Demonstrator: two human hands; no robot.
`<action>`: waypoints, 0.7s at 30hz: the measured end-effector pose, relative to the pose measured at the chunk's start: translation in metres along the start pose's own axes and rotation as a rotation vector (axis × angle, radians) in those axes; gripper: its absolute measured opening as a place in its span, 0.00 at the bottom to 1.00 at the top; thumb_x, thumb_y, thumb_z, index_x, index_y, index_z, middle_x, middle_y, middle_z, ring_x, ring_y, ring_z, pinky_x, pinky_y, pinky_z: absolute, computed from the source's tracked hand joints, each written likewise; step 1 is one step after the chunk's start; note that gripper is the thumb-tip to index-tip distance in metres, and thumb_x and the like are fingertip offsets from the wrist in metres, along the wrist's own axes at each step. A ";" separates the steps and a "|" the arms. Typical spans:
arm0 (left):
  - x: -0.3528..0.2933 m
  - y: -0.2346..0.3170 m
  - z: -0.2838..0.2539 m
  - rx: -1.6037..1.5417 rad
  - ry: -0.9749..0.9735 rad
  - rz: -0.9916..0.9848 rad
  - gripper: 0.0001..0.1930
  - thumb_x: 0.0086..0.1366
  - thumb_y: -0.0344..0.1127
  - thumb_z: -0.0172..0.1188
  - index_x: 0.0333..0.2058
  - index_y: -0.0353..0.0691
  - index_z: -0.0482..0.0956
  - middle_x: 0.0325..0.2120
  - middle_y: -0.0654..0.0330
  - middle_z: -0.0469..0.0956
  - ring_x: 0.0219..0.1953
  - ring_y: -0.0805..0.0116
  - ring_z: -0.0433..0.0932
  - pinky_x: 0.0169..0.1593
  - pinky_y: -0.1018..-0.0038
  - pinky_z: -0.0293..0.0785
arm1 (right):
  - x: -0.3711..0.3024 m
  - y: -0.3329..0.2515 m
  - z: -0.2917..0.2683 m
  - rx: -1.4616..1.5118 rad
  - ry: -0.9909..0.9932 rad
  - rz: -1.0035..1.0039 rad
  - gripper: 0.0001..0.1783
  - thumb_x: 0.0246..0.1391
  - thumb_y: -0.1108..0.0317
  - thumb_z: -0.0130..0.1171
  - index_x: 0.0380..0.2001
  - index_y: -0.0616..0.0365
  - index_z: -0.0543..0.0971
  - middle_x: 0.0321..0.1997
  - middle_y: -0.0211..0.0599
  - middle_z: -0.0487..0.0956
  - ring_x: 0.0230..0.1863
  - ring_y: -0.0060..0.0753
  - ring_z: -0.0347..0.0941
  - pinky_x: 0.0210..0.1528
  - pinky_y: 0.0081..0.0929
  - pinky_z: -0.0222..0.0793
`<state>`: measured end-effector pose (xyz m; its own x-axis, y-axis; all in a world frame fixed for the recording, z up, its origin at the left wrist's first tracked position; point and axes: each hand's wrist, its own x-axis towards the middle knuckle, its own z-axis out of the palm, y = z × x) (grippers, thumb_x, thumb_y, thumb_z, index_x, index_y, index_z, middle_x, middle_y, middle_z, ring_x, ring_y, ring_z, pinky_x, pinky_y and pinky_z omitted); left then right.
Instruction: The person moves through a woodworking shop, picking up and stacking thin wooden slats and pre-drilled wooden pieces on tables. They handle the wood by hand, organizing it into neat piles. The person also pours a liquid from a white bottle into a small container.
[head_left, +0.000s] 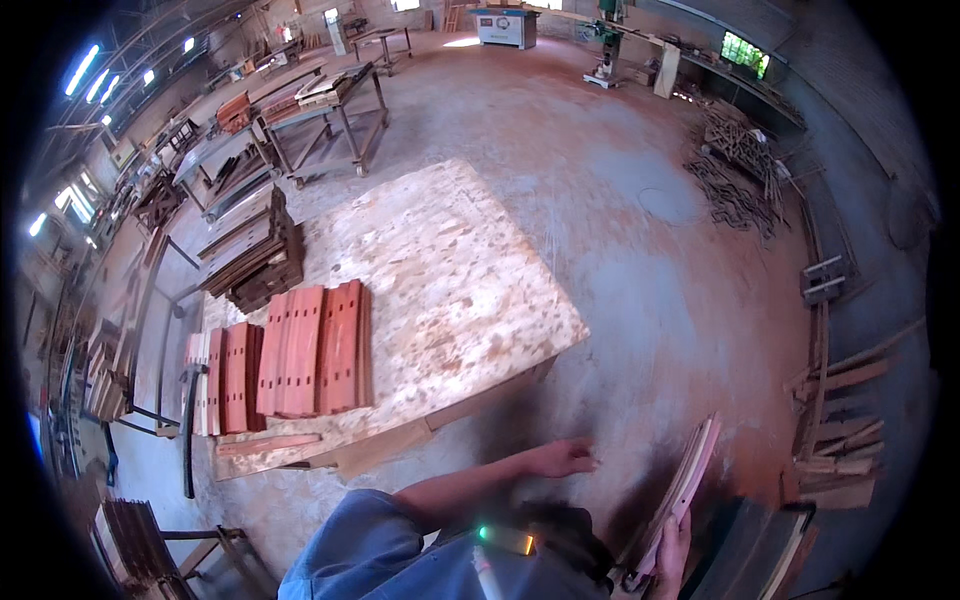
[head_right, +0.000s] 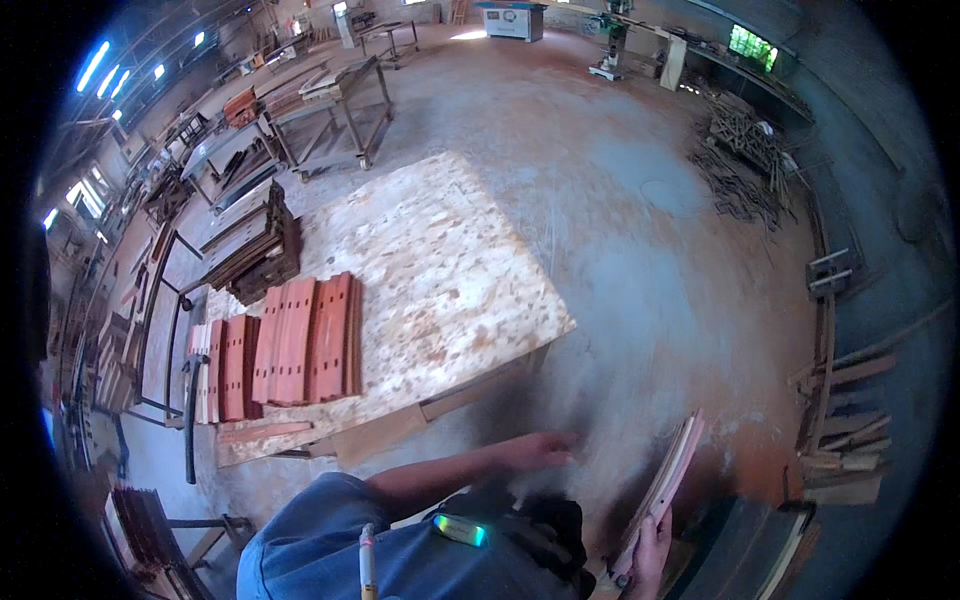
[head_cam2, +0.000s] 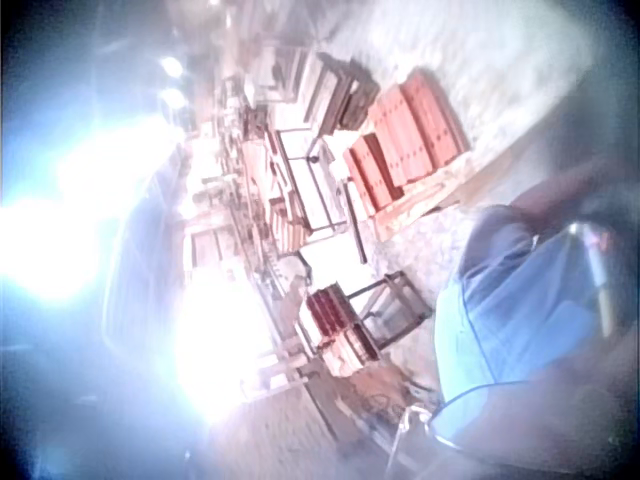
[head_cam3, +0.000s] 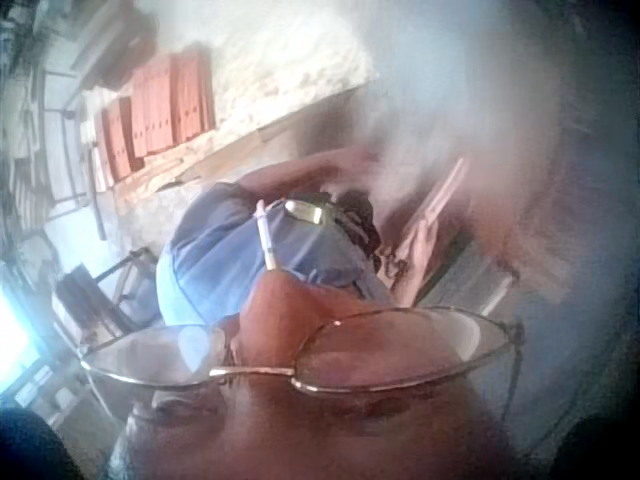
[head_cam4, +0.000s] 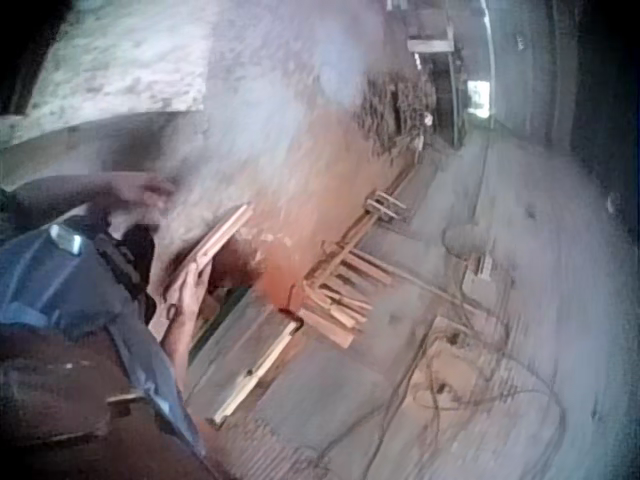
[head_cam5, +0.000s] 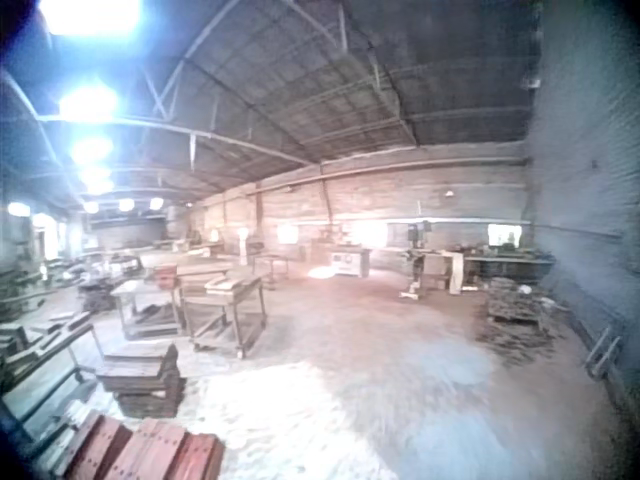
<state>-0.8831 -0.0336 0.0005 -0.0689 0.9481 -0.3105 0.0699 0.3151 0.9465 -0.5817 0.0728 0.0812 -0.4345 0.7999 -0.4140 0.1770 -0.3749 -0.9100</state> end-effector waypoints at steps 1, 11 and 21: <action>0.031 0.019 0.000 -0.068 -0.074 0.087 0.37 0.65 0.51 0.58 0.62 0.30 0.58 0.47 0.50 0.75 0.49 0.63 0.74 0.55 0.69 0.68 | 0.026 -0.015 0.001 -0.060 0.003 -0.052 0.31 0.58 0.70 0.48 0.65 0.62 0.58 0.58 0.43 0.69 0.54 0.35 0.67 0.58 0.30 0.62; 0.258 0.115 -0.047 -0.630 -0.128 0.282 0.39 0.65 0.54 0.57 0.63 0.33 0.54 0.55 0.56 0.66 0.53 0.67 0.68 0.57 0.68 0.65 | 0.314 -0.162 0.063 -0.457 -0.479 -0.200 0.36 0.52 0.72 0.56 0.63 0.63 0.57 0.52 0.45 0.71 0.56 0.38 0.68 0.56 0.34 0.66; 0.328 0.214 -0.170 -1.148 0.361 0.246 0.35 0.63 0.51 0.60 0.60 0.36 0.59 0.52 0.52 0.69 0.53 0.59 0.71 0.53 0.61 0.73 | 0.506 -0.264 0.171 -0.762 -0.872 -0.780 0.41 0.43 0.57 0.70 0.58 0.64 0.65 0.49 0.57 0.73 0.50 0.59 0.70 0.52 0.46 0.66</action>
<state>-1.0595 0.3374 0.1159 -0.4618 0.8529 -0.2435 -0.7841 -0.2643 0.5615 -0.9988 0.4962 0.1159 -0.9955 0.0301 0.0893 -0.0539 0.5961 -0.8011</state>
